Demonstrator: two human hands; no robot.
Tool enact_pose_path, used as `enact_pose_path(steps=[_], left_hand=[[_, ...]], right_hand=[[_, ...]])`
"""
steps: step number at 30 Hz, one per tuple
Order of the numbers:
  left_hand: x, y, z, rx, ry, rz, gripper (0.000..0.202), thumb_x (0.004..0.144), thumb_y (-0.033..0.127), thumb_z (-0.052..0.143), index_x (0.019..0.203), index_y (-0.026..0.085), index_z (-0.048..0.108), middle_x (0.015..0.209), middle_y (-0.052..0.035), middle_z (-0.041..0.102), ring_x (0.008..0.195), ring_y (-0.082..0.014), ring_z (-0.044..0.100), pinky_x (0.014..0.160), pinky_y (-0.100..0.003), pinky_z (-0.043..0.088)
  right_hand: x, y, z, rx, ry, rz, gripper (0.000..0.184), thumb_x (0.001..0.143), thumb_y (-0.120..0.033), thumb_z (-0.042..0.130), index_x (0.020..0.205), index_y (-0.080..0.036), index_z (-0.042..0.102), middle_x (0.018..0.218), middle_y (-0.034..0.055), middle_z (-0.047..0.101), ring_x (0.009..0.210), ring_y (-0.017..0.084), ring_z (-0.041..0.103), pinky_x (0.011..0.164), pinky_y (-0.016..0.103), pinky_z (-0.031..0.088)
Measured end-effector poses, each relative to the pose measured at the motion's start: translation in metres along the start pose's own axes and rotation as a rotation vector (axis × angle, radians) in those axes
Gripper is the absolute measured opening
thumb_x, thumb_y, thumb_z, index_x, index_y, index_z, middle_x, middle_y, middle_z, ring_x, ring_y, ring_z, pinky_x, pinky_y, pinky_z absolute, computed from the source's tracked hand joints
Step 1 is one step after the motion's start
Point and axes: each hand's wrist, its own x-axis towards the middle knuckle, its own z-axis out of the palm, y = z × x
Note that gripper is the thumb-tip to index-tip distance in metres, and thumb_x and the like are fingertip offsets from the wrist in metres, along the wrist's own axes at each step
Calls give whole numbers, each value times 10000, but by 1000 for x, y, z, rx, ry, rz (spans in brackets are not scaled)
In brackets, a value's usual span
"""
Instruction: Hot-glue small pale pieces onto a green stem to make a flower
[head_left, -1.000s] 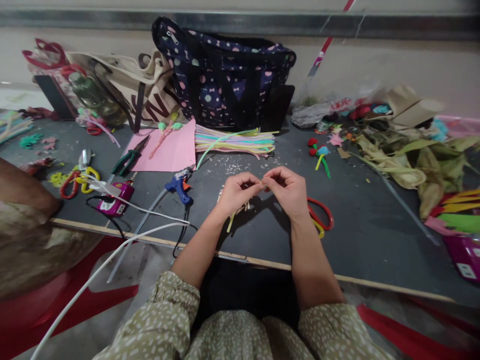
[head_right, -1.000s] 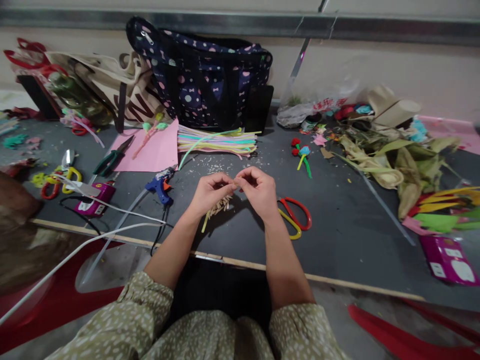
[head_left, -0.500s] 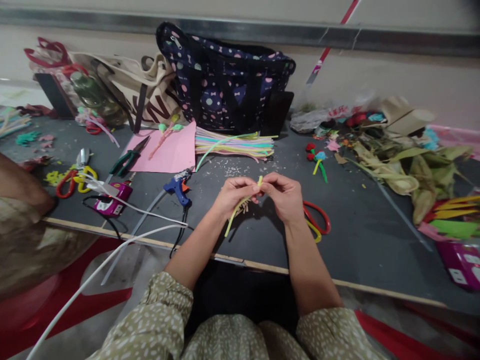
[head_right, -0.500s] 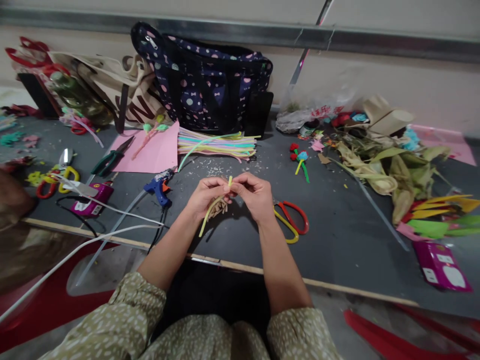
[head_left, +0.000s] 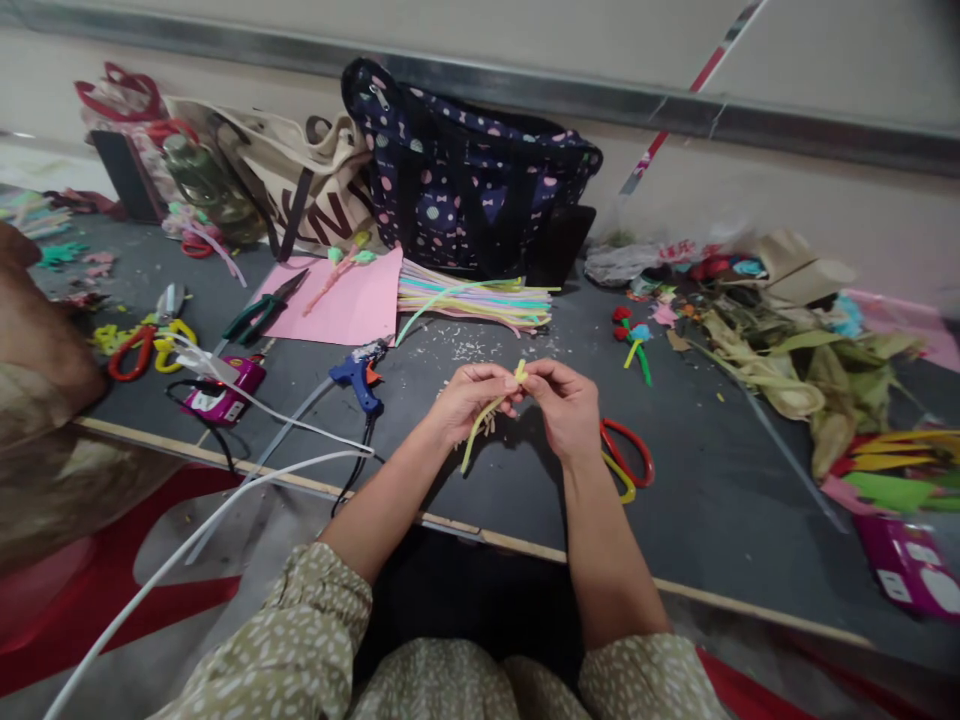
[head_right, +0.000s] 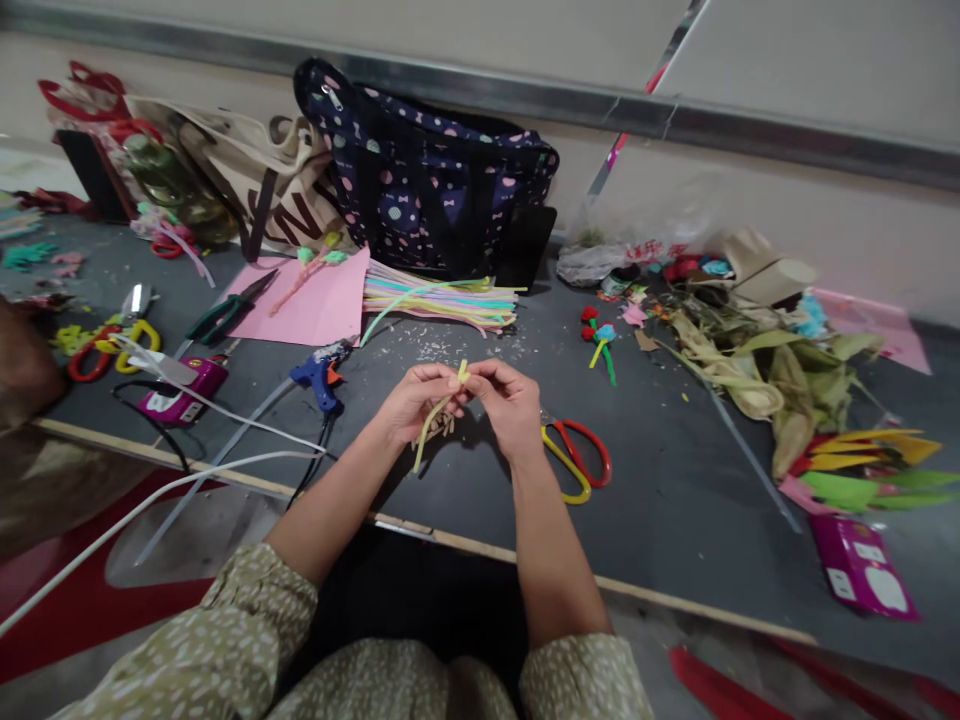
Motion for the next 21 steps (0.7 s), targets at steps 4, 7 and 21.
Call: enact_pose_path(steps=[4, 7, 21], left_hand=[[1, -1, -2, -48, -62, -39, 316, 589, 279, 888, 726, 96, 671, 635, -34, 689, 471, -92, 604, 555, -244, 575], [2, -2, -4, -65, -123, -63, 305, 604, 281, 873, 714, 96, 658, 632, -35, 683, 465, -90, 599, 535, -235, 574], [-1, -2, -2, 78, -94, 84, 325, 608, 345, 892, 736, 98, 723, 689, -51, 696, 578, -100, 619, 590, -230, 532]], right_hand=[[2, -3, -5, -110, -18, -107, 197, 819, -299, 746, 1016, -289, 756, 940, 14, 695, 809, 144, 651, 709, 275, 571], [3, -4, -10, -201, -54, -184, 225, 832, -283, 727, 1053, -317, 754, 1036, 26, 663, 868, 151, 639, 734, 286, 567], [3, -12, -11, -406, -76, -236, 107, 872, -305, 674, 805, -225, 700, 863, 29, 623, 812, 166, 601, 706, 303, 506]])
